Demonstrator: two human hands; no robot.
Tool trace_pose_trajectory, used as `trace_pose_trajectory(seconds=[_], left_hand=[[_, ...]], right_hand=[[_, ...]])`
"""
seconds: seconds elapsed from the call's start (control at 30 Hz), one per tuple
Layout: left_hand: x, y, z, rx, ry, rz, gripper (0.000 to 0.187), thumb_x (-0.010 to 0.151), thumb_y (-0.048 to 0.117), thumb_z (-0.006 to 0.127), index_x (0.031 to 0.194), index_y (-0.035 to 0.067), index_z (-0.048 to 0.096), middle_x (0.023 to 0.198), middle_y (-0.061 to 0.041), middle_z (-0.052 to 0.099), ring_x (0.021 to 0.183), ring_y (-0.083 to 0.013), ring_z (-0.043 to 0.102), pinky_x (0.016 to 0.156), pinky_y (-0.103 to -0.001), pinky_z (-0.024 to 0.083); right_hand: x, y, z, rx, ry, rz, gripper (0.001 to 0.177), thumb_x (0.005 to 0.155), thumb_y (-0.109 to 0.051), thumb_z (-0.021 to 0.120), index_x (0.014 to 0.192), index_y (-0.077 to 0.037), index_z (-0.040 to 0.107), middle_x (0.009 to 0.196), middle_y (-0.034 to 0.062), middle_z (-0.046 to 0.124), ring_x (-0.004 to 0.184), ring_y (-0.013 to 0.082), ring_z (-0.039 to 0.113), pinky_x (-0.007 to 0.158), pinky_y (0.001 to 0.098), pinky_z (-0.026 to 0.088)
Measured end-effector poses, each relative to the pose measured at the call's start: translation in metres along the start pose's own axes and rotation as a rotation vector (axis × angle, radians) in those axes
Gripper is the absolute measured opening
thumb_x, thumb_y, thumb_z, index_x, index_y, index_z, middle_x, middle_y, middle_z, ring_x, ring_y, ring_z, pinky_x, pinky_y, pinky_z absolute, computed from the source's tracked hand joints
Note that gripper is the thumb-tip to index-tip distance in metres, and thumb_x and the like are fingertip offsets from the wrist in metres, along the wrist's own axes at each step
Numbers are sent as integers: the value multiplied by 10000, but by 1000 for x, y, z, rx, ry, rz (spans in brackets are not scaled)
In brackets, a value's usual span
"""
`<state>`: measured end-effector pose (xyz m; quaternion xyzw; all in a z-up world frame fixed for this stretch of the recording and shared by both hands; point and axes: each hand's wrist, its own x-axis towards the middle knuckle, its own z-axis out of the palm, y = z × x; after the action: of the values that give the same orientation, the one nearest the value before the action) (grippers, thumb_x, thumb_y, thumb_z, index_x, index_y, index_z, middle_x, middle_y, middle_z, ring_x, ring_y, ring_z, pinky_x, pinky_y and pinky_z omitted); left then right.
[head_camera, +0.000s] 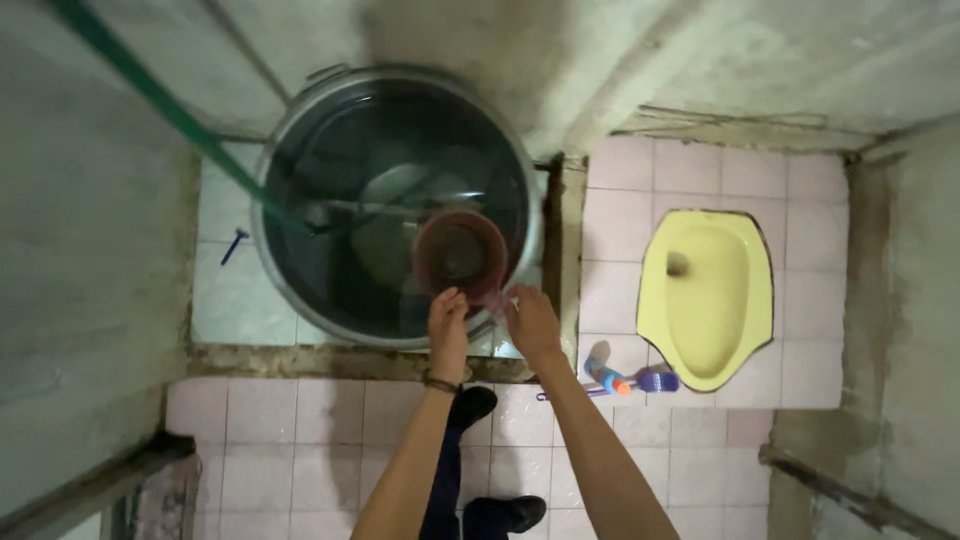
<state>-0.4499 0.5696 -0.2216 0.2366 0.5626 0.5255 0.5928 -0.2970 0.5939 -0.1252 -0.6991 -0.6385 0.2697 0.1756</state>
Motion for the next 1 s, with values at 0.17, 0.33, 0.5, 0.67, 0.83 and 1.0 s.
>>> trace_pose_trajectory(seconds=[0.17, 0.33, 0.5, 0.67, 0.83, 1.0], left_hand=[[19, -25, 0, -63, 35, 11, 338, 981, 131, 607, 1301, 23, 588, 1147, -58, 666, 1029, -150, 640, 871, -298, 548], [18, -30, 2, 5, 14, 52, 259, 997, 137, 602, 1221, 17, 653, 1063, -73, 696, 948, -159, 647, 829, -293, 535], [18, -53, -1, -155, 93, -138, 191, 1034, 181, 604, 1073, -2, 639, 965, -81, 698, 833, -169, 659, 734, -325, 570], [43, -61, 0, -289, -12, -218, 183, 944, 134, 630, 1096, 46, 580, 920, -34, 674, 791, -166, 667, 700, -322, 565], [67, -46, -18, -139, -46, -201, 185, 956, 119, 604, 1117, 28, 606, 907, -61, 663, 767, -157, 635, 667, -295, 529], [71, -39, -27, -25, 14, -198, 215, 960, 140, 647, 1145, 34, 615, 918, -59, 672, 779, -151, 624, 674, -308, 516]], right_hand=[[-5, -13, 23, 85, 7, -51, 258, 908, -240, 651, 1075, -44, 643, 1110, 217, 654, 1006, 429, 619, 815, 504, 496], [-4, 10, 63, 50, 62, 107, 192, 926, -252, 647, 980, -84, 722, 959, 218, 687, 940, 402, 673, 827, 496, 534], [9, 9, 74, 53, 76, 90, 293, 975, -329, 571, 976, -54, 672, 961, 245, 711, 923, 455, 674, 795, 528, 523], [32, -34, 47, 116, -118, 351, 400, 1053, -402, 472, 1073, -10, 550, 884, 283, 720, 907, 477, 703, 784, 556, 523], [39, -34, 42, -179, -82, 49, 282, 1059, -267, 447, 1210, -29, 426, 1003, 284, 676, 869, 518, 658, 722, 596, 513], [43, -30, 50, -338, -177, 126, 236, 1066, -223, 419, 1240, -65, 438, 992, 246, 691, 870, 476, 684, 746, 576, 536]])
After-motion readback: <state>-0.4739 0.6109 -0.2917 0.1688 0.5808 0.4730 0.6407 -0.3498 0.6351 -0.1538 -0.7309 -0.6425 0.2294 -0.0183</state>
